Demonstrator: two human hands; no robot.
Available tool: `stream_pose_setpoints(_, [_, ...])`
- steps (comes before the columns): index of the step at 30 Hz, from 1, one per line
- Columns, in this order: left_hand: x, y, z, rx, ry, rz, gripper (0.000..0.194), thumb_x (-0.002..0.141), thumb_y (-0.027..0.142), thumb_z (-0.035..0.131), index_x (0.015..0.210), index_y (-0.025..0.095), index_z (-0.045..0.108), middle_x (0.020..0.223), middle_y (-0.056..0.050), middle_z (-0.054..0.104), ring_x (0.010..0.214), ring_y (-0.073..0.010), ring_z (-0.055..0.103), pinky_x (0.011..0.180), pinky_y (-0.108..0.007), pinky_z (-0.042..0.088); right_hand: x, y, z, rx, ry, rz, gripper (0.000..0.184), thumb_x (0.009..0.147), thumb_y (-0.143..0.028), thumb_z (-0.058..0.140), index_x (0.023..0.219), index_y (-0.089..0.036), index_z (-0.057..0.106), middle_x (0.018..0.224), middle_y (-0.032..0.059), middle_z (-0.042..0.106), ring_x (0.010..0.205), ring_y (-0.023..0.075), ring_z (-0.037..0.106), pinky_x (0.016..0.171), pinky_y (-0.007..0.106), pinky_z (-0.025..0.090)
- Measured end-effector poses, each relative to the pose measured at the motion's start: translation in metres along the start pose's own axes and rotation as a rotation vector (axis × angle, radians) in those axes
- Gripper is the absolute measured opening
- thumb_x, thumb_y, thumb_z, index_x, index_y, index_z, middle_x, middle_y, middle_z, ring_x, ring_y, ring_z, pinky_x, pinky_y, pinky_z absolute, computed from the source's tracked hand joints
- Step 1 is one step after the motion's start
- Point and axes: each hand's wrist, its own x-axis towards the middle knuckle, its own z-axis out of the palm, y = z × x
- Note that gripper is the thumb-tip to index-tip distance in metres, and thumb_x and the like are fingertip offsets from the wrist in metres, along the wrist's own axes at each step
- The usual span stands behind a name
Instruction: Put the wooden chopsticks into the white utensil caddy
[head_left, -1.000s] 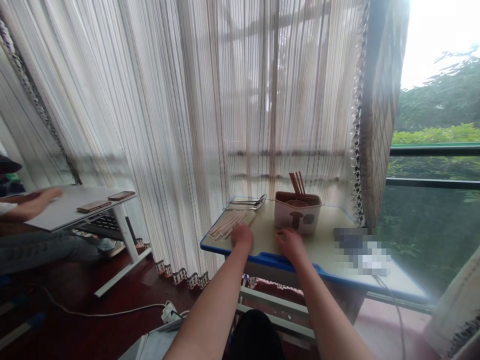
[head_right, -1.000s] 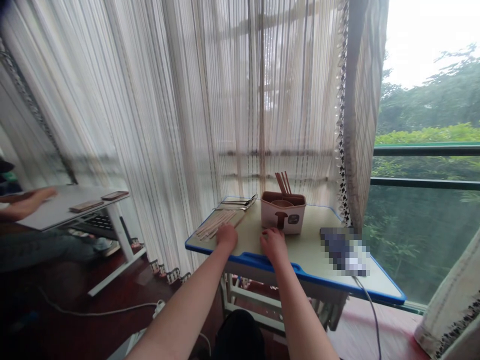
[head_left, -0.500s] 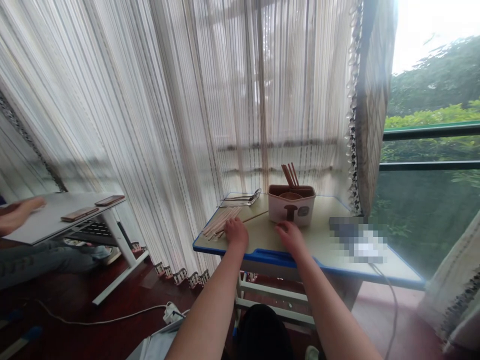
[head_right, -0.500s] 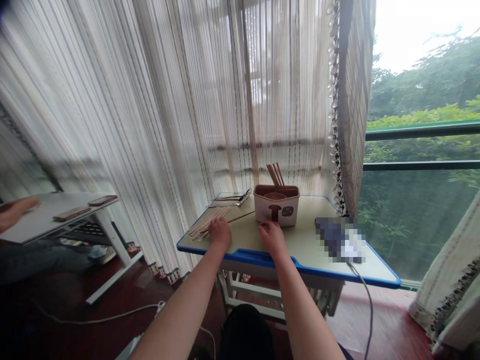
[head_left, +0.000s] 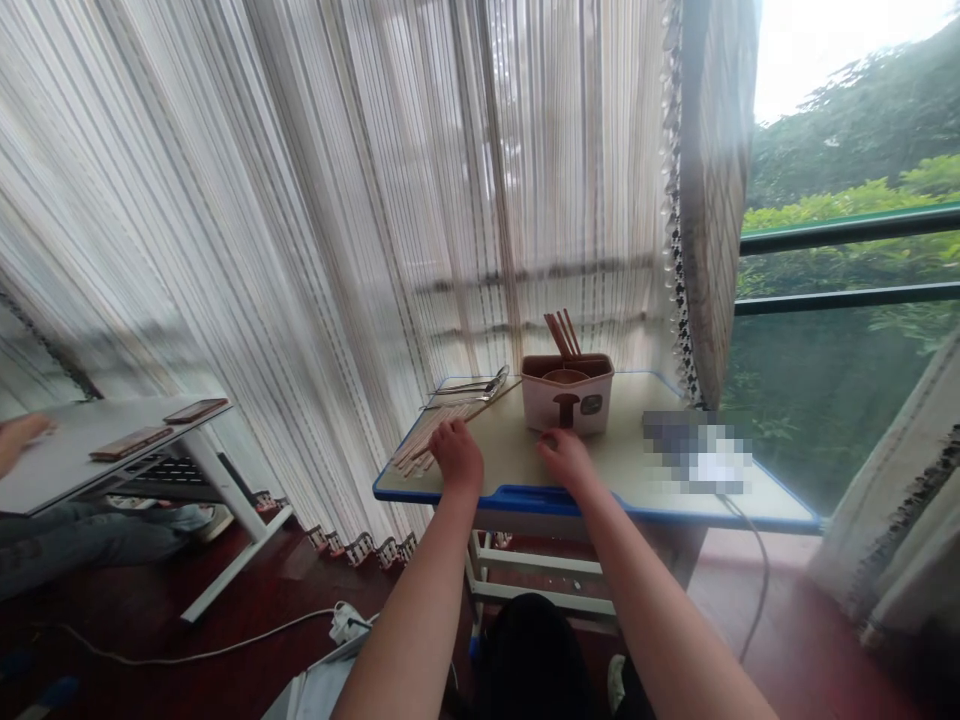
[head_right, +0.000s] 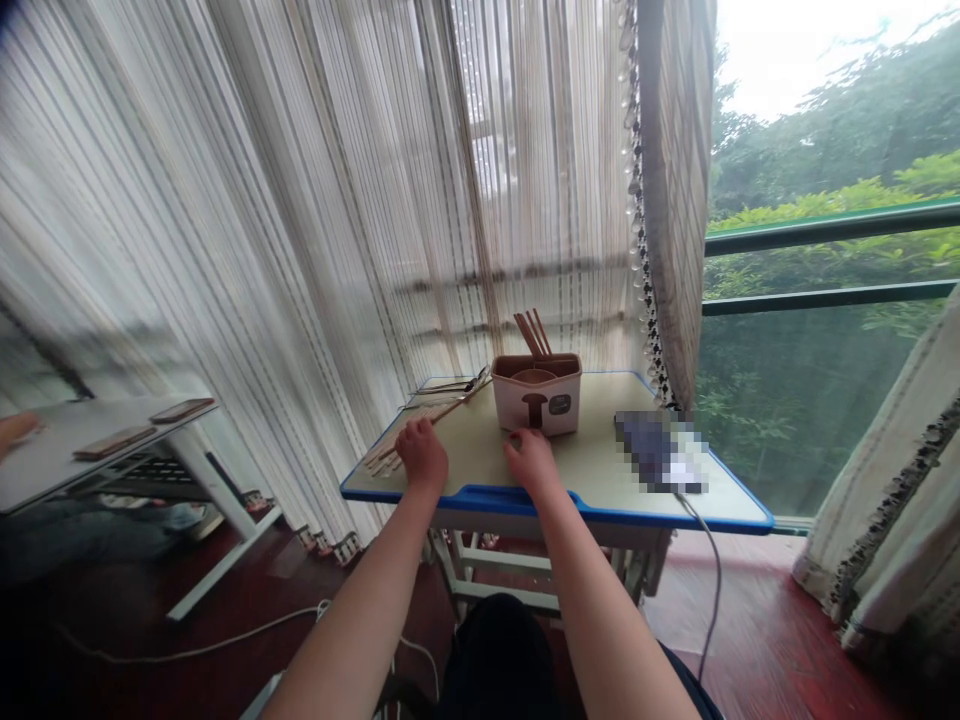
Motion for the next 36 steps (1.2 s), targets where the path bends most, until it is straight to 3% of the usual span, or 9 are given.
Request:
stream_pose_setpoints(5, [0.0,0.0,0.002,-0.203,0.038,0.24,0.029,0.082,0.01,0.04,0.101,0.019,0.06,0.099,-0.01,0.056,0.097,-0.024,0.047,0.088,-0.038,0.033,-0.001,-0.001,-0.003,0.121,0.024,-0.005,0.029,0.076,-0.034,0.049,0.092,-0.015,0.063,0.096,0.0104,0.061,0.093,0.0207,0.056,0.081,0.03,0.042])
stream_pose_setpoints(12, [0.001,-0.004,0.01,-0.299,-0.08,0.272,0.024,0.083,0.017,0.047,0.093,0.027,0.067,0.095,-0.007,0.061,0.095,-0.0241,0.048,0.087,-0.039,0.031,-0.004,-0.008,-0.012,0.418,0.15,0.044,0.036,0.074,-0.031,0.048,0.106,-0.016,0.054,0.094,0.008,0.064,0.082,0.0181,0.059,0.076,0.03,0.044])
stream_pose_setpoints(17, [0.004,-0.007,0.016,-0.329,-0.096,0.253,0.026,0.084,0.017,0.045,0.093,0.027,0.067,0.097,-0.006,0.061,0.098,-0.0237,0.047,0.086,-0.038,0.033,-0.013,-0.017,-0.016,0.553,-0.002,-0.088,0.028,0.071,-0.028,0.05,0.095,-0.017,0.059,0.083,0.0047,0.064,0.076,0.0164,0.06,0.069,0.026,0.045])
stream_pose_setpoints(22, [0.006,-0.007,0.017,-0.329,-0.101,0.268,0.025,0.083,0.017,0.046,0.092,0.026,0.067,0.1,-0.006,0.06,0.101,-0.0234,0.046,0.089,-0.038,0.035,-0.015,-0.018,-0.014,0.523,-0.207,-0.011,0.028,0.076,-0.04,0.048,0.085,-0.017,0.061,0.062,0.0007,0.06,0.05,0.0113,0.05,0.05,0.023,0.04])
stream_pose_setpoints(28, [0.005,-0.006,0.015,-0.389,-0.044,0.229,0.024,0.083,0.017,0.045,0.096,0.025,0.065,0.104,-0.008,0.055,0.104,-0.0244,0.045,0.092,-0.041,0.036,-0.013,-0.014,-0.012,0.447,-0.334,-0.006,0.034,0.077,-0.048,0.049,0.078,-0.016,0.062,0.062,0.0015,0.061,0.047,0.0095,0.045,0.045,0.021,0.035])
stream_pose_setpoints(30, [0.007,-0.007,0.016,-0.505,-0.012,0.171,0.027,0.082,0.018,0.047,0.105,0.023,0.06,0.11,-0.009,0.052,0.108,-0.0237,0.045,0.094,-0.041,0.036,-0.013,-0.014,-0.013,0.446,-0.325,0.001,0.034,0.077,-0.048,0.049,0.078,-0.017,0.062,0.062,0.0012,0.06,0.048,0.0098,0.046,0.045,0.021,0.035])
stream_pose_setpoints(32, [0.01,-0.011,0.018,-0.702,-0.015,-0.026,0.031,0.081,0.022,0.051,0.112,0.02,0.054,0.116,-0.011,0.049,0.106,-0.0221,0.048,0.093,-0.04,0.039,-0.014,-0.015,-0.014,0.447,-0.317,0.001,0.034,0.076,-0.048,0.05,0.079,-0.017,0.062,0.062,0.0007,0.06,0.049,0.0102,0.047,0.046,0.021,0.035])
stream_pose_setpoints(34, [0.013,-0.016,0.023,-0.877,-0.065,-0.263,0.03,0.082,0.028,0.049,0.109,0.016,0.052,0.113,-0.013,0.052,0.091,-0.0191,0.056,0.083,-0.038,0.046,-0.014,-0.016,-0.015,0.453,-0.312,-0.002,0.034,0.076,-0.048,0.05,0.08,-0.017,0.062,0.062,0.0004,0.059,0.05,0.0104,0.047,0.047,0.021,0.035])
stream_pose_setpoints(36, [0.016,-0.02,0.028,-1.01,-0.15,-0.406,0.028,0.086,0.034,0.041,0.099,0.013,0.053,0.098,-0.012,0.058,0.07,-0.0146,0.059,0.066,-0.033,0.049,-0.014,-0.017,-0.015,0.455,-0.314,-0.003,0.035,0.076,-0.048,0.05,0.081,-0.016,0.062,0.061,0.0004,0.059,0.05,0.0104,0.046,0.047,0.021,0.035])
